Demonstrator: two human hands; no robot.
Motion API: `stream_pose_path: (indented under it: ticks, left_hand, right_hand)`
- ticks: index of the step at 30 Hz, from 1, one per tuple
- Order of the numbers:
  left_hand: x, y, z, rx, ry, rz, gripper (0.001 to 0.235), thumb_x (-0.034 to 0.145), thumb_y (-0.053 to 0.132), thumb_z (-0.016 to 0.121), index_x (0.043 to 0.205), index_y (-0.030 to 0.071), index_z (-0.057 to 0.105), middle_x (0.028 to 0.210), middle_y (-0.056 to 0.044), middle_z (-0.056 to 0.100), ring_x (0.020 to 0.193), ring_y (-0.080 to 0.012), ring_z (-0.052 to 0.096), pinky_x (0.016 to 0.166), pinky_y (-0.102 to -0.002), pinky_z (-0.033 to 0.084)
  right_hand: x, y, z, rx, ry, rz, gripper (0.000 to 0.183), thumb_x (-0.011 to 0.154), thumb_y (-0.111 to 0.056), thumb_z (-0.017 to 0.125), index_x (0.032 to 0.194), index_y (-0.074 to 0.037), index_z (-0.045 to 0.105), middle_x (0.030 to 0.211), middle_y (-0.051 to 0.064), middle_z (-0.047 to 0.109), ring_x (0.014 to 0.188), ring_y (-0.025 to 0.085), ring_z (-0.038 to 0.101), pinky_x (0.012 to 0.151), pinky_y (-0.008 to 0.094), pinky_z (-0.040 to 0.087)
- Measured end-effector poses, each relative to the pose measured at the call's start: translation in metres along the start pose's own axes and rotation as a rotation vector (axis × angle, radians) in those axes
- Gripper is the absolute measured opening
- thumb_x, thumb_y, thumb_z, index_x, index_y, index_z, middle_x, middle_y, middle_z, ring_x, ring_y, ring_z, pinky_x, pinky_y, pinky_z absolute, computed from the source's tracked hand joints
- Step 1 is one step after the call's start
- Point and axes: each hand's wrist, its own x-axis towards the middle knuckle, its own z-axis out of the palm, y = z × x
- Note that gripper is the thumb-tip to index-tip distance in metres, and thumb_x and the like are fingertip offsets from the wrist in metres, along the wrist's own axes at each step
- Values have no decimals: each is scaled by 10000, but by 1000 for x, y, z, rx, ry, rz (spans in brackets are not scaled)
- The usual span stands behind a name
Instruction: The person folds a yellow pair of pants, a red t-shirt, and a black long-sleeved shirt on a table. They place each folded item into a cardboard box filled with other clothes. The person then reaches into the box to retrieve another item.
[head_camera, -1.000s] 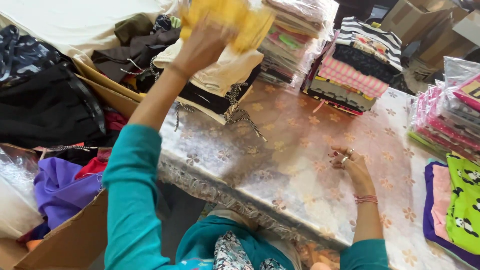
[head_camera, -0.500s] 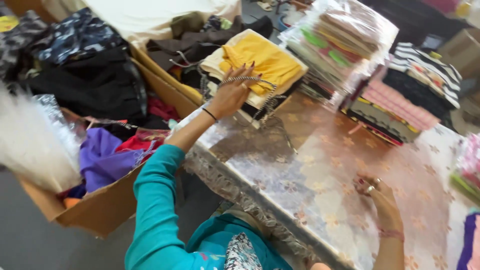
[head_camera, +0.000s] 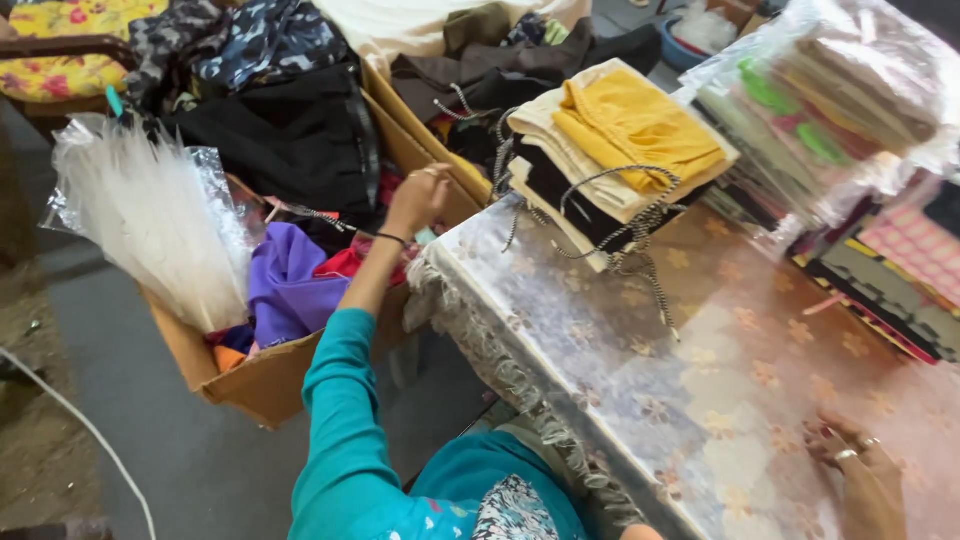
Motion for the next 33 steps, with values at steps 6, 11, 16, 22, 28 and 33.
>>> stream_pose_path:
  ticks: [6, 11, 16, 22, 28, 33]
  left_hand:
    - [-72, -205, 62, 106, -200, -565, 408, 949, 330, 643, 1268, 82, 698, 1302, -245, 658, 1232, -412, 610, 1050, -477, 496]
    - [-54, -120, 32, 500, -458, -791, 743, 729, 563, 796, 1377, 274, 574, 1337, -146, 588, 1254, -397, 535, 981, -550, 461]
    - [-68, -181, 81, 605, -617, -824, 668, 726, 583, 827, 1257, 199, 700, 1331, -90, 634, 1201, -329, 644, 949, -500, 535]
    - [-47, -228, 117, 870, -408, -273, 257, 992, 395, 662, 1065, 193, 802, 1267, -54, 690, 1138, -277, 704, 868, -449, 588]
    - [-42, -245, 157, 635, -297, -459, 340, 1014, 198, 522, 1243, 181, 772, 1345, -115, 706, 948, -325, 732, 753, -498, 591]
    - [-13, -148, 86, 703, -492, -522, 321, 901, 251, 571, 1163, 198, 750, 1257, -118, 712, 1103, -332, 681, 863, -526, 556]
  right_hand:
    - [20, 36, -20, -3, 21, 64, 298, 1077, -28, 558, 1350, 89, 589, 1192, 239, 681, 1011, 243, 648, 911, 355, 520]
    - [33, 63, -34, -49, 21, -20, 290, 1106, -40, 570, 1349, 117, 586, 1125, 226, 698, 997, 232, 682, 895, 356, 557]
    - [32, 63, -29, -56, 38, -14, 279, 1115, -41, 578, 1335, 129, 591, 1111, 231, 695, 975, 234, 680, 891, 362, 560]
    - [28, 69, -9, -22, 111, -19, 266, 1127, -41, 589, 1317, 145, 597, 1091, 237, 691, 946, 235, 677, 885, 370, 564]
    - [24, 49, -15, -63, 188, 0, 252, 1128, -38, 597, 1301, 144, 614, 1078, 245, 689, 945, 248, 670, 881, 373, 563]
    - [9, 11, 8, 88, 170, 44, 237, 1120, -75, 589, 1299, 77, 620, 1127, 181, 674, 1017, 204, 667, 930, 315, 556]
